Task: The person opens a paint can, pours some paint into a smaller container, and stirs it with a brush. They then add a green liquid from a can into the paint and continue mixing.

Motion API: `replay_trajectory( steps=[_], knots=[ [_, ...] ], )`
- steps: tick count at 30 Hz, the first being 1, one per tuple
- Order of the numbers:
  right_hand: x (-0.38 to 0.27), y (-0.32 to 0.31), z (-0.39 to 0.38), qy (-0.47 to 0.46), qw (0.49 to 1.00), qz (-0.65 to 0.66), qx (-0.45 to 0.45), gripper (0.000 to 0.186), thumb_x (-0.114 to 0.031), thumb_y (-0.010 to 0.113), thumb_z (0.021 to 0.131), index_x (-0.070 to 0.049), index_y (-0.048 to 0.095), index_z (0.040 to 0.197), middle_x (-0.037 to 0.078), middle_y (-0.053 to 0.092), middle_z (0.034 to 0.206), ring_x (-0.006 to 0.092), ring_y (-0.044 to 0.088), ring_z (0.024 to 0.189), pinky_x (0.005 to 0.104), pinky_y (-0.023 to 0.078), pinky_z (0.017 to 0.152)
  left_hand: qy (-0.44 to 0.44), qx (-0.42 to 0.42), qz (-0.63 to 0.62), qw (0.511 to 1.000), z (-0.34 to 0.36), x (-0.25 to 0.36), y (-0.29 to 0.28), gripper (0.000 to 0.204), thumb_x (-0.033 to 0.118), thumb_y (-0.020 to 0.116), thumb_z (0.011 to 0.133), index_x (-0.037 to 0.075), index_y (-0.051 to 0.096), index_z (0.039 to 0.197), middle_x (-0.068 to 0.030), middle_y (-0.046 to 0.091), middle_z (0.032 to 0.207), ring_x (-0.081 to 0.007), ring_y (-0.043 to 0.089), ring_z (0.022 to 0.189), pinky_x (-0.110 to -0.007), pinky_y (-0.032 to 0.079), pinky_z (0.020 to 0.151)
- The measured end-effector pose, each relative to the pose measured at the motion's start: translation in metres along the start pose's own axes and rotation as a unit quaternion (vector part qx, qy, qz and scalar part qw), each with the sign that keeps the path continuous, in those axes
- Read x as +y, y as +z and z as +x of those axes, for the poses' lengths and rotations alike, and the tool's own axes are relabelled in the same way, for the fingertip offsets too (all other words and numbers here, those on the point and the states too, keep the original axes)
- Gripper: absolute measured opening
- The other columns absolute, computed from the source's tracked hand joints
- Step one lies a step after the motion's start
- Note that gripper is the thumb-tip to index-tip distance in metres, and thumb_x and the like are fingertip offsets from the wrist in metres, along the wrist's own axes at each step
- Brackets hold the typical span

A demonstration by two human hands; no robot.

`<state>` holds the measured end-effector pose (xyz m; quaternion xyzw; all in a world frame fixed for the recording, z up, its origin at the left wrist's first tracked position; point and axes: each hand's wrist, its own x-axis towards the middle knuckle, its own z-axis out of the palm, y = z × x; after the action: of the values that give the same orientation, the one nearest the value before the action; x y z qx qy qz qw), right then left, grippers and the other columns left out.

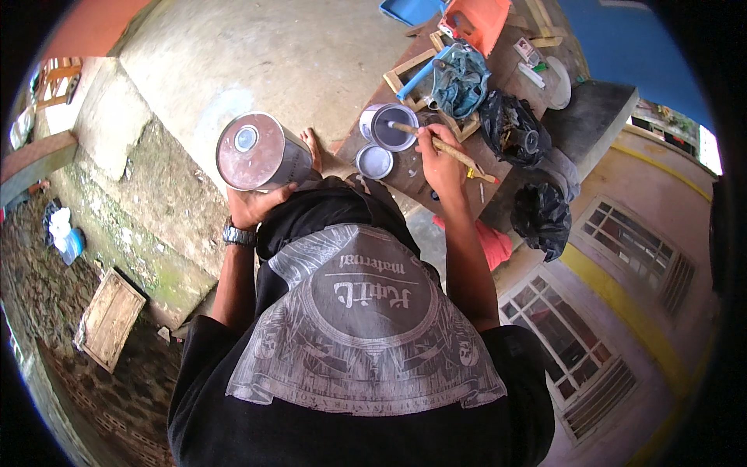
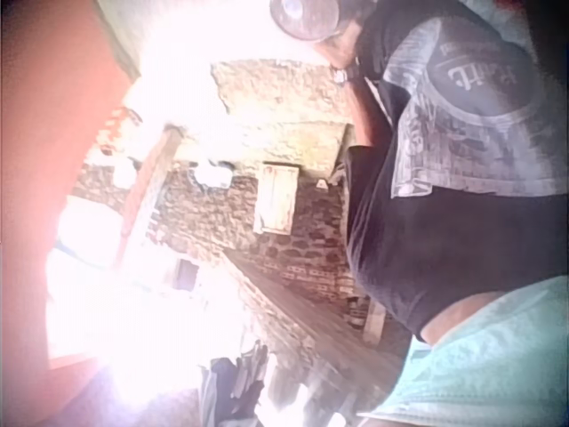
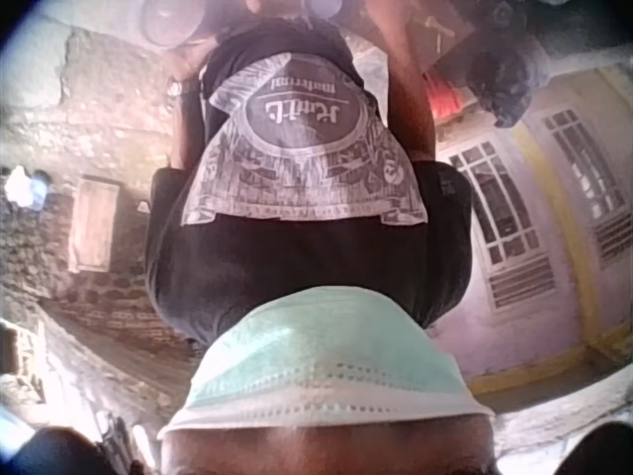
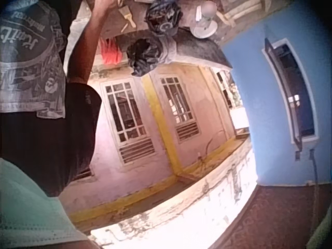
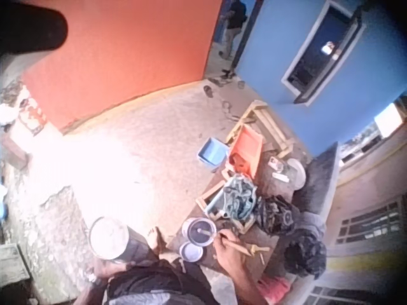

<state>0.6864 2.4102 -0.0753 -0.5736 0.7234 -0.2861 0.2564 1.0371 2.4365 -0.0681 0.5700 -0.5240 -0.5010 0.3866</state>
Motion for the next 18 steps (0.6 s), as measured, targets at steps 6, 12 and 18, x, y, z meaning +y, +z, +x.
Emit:
replay_trajectory(
  steps=[6, 12, 18],
  knots=[
    [-0.003, -0.002, -0.004, -0.014, 0.997, -0.07, 0.002, 0.019, -0.023, 0.063, 0.092, -0.004, 0.062, 0.092, 0.014, 0.069, 0.076, 0.0295, 0.069, 0.069, 0.0395, 0.051, 0.061, 0.006, -0.028, -0.001, 1.0, 0.01, 0.01, 0.006, 0.068, 0.016, 0.088, 0.059, -0.006, 0.059, 0.116, -0.0128, 0.067, 0.11, -0.021, 0.063, 0.102, -0.035, 0.051, 0.09],
    [-0.017, 0.0, -0.006, -0.04, 0.997, -0.056, 0.041, 0.017, -0.018, 0.062, 0.091, -0.002, 0.059, 0.086, 0.017, 0.067, 0.077, 0.0369, 0.067, 0.071, 0.0438, 0.051, 0.061, 0.006, -0.04, -0.009, 0.999, 0.013, 0.016, 0.01, 0.074, 0.016, 0.089, 0.058, -0.006, 0.055, 0.12, -0.0133, 0.065, 0.113, -0.0216, 0.062, 0.105, -0.036, 0.05, 0.092],
    [-0.004, 0.004, -0.004, 0.015, 1.0, -0.001, 0.011, 0.016, -0.019, 0.063, 0.091, -0.003, 0.06, 0.088, 0.018, 0.068, 0.078, 0.0374, 0.067, 0.072, 0.0439, 0.051, 0.061, 0.018, -0.048, -0.012, 0.999, 0.014, 0.015, 0.012, 0.077, 0.016, 0.09, 0.058, -0.006, 0.053, 0.123, -0.0138, 0.064, 0.115, -0.0217, 0.062, 0.106, -0.036, 0.05, 0.093]
  ],
)
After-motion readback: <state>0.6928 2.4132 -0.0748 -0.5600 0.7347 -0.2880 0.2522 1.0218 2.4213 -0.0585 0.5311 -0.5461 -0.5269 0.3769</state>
